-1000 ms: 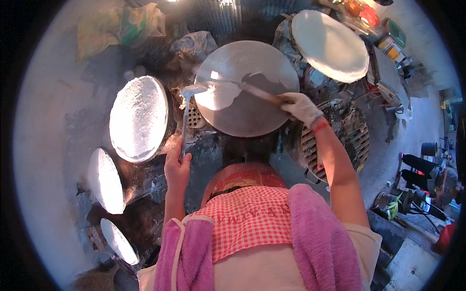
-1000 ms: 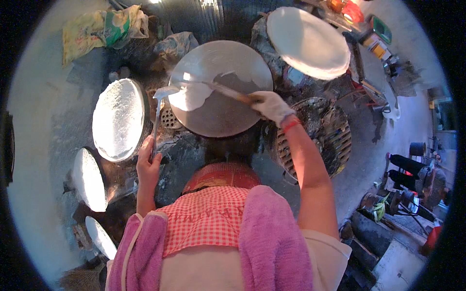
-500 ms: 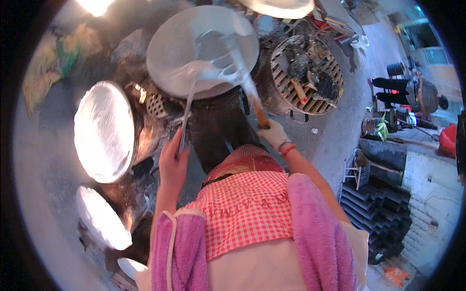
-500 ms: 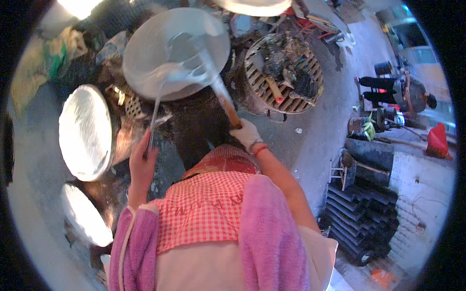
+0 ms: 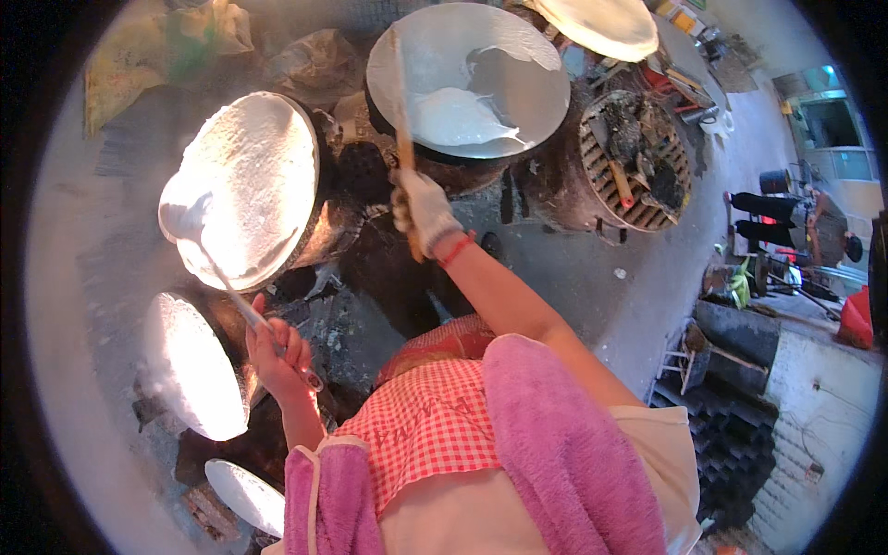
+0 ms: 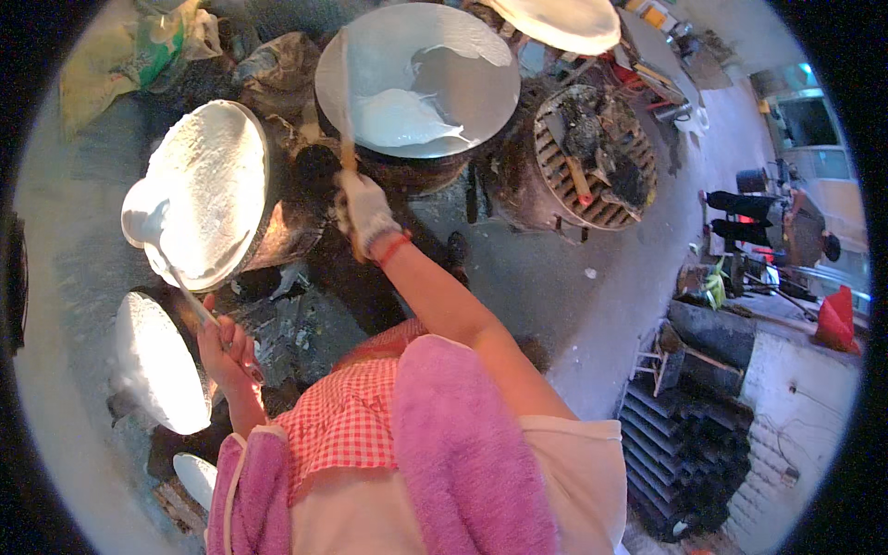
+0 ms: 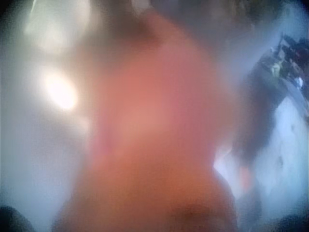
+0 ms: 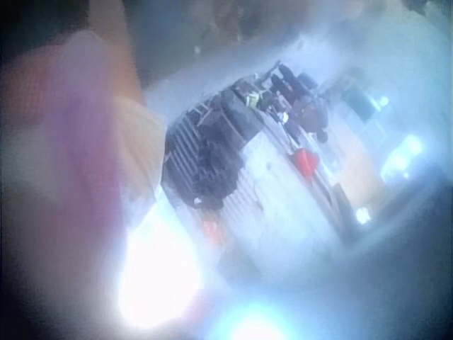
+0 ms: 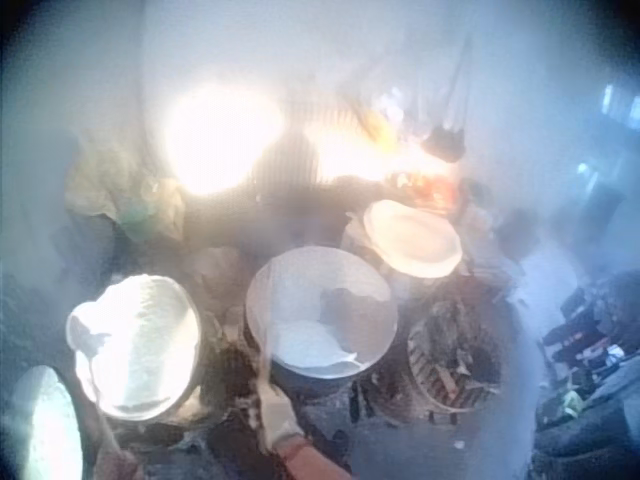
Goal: The person spreads batter onto several hot griddles using a ladle and a wooden stick, then flips and removes the cooked crepes.
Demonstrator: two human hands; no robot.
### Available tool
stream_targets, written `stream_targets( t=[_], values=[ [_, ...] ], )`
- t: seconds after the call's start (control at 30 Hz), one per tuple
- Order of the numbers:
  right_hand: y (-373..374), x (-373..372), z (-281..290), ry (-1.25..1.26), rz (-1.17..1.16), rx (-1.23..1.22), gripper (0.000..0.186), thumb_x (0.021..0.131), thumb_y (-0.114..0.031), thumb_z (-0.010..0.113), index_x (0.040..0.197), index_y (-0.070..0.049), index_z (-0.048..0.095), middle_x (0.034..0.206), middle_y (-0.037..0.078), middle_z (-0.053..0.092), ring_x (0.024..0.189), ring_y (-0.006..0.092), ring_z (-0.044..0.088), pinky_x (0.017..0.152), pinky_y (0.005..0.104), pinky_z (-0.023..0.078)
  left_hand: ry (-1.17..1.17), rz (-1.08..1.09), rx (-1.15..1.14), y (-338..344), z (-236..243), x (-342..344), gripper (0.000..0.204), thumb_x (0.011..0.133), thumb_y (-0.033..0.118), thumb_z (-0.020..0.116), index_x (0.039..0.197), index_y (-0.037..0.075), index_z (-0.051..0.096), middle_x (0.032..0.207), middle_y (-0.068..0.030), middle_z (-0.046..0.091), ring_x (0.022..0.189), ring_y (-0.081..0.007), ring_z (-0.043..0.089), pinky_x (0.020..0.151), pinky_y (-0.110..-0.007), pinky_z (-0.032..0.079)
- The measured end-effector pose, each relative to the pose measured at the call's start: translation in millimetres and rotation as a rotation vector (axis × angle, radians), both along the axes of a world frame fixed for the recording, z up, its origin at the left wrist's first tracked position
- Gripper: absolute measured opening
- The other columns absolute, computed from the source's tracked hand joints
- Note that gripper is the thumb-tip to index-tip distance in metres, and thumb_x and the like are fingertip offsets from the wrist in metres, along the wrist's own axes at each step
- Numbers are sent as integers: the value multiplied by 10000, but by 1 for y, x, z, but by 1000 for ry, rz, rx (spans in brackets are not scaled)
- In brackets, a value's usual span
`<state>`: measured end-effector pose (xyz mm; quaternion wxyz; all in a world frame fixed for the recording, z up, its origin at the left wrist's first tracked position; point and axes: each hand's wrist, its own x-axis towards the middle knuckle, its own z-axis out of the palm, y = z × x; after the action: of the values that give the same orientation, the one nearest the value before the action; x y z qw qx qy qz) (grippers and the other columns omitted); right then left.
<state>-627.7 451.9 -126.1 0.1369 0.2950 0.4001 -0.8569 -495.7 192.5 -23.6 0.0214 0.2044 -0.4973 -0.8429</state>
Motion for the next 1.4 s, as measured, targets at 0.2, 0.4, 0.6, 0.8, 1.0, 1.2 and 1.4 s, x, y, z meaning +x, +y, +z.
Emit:
stream_targets(
  t=[0.2,0.4,0.6,0.8,1.0,1.2,1.4],
  values=[
    [116,108,2,-127,-18,306,294,958,-345,643,1066,-74,605,730,6,536,542,113,499,426,269,370,-80,140,73,-27,-6,44,385,1077,210,447,1419,34,439,743,18,414,487,-42,335,392,-203,309],
    [210,61,28,-273,-38,668,289,980,-349,607,1087,-80,603,759,34,562,538,180,527,431,339,400,66,115,148,-18,0,44,387,1077,220,464,1420,43,447,742,33,408,497,-25,312,387,-202,285],
    [171,116,-13,122,541,1575,370,1000,-385,530,970,-25,611,941,298,662,971,501,614,791,528,502,24,164,120,11,2,44,390,1083,199,457,1434,32,436,744,36,394,508,-22,301,399,-198,277],
    [310,112,-40,93,375,1500,389,1003,-376,583,1090,-6,663,813,152,663,776,273,640,727,386,476,8,252,65,86,14,46,404,1075,202,480,1428,9,439,741,46,365,515,-17,276,403,-192,267],
    [366,34,-30,235,390,1319,445,991,-443,557,995,-3,619,899,247,667,897,463,627,771,507,485,82,385,201,179,13,47,369,1086,164,421,1413,-5,407,730,29,339,515,-34,276,394,-192,273],
    [404,40,-35,210,498,1192,450,998,-398,555,1135,19,653,1008,249,689,977,384,658,867,427,486,132,447,216,234,20,63,366,1091,170,421,1404,-21,412,749,20,339,520,-51,299,395,-211,297],
    [384,-54,35,104,573,563,490,979,-409,615,1283,-27,585,836,60,629,579,102,546,458,280,419,148,418,248,258,38,41,370,1088,163,439,1400,-34,423,751,15,344,517,-42,304,383,-204,286]
  ],
)
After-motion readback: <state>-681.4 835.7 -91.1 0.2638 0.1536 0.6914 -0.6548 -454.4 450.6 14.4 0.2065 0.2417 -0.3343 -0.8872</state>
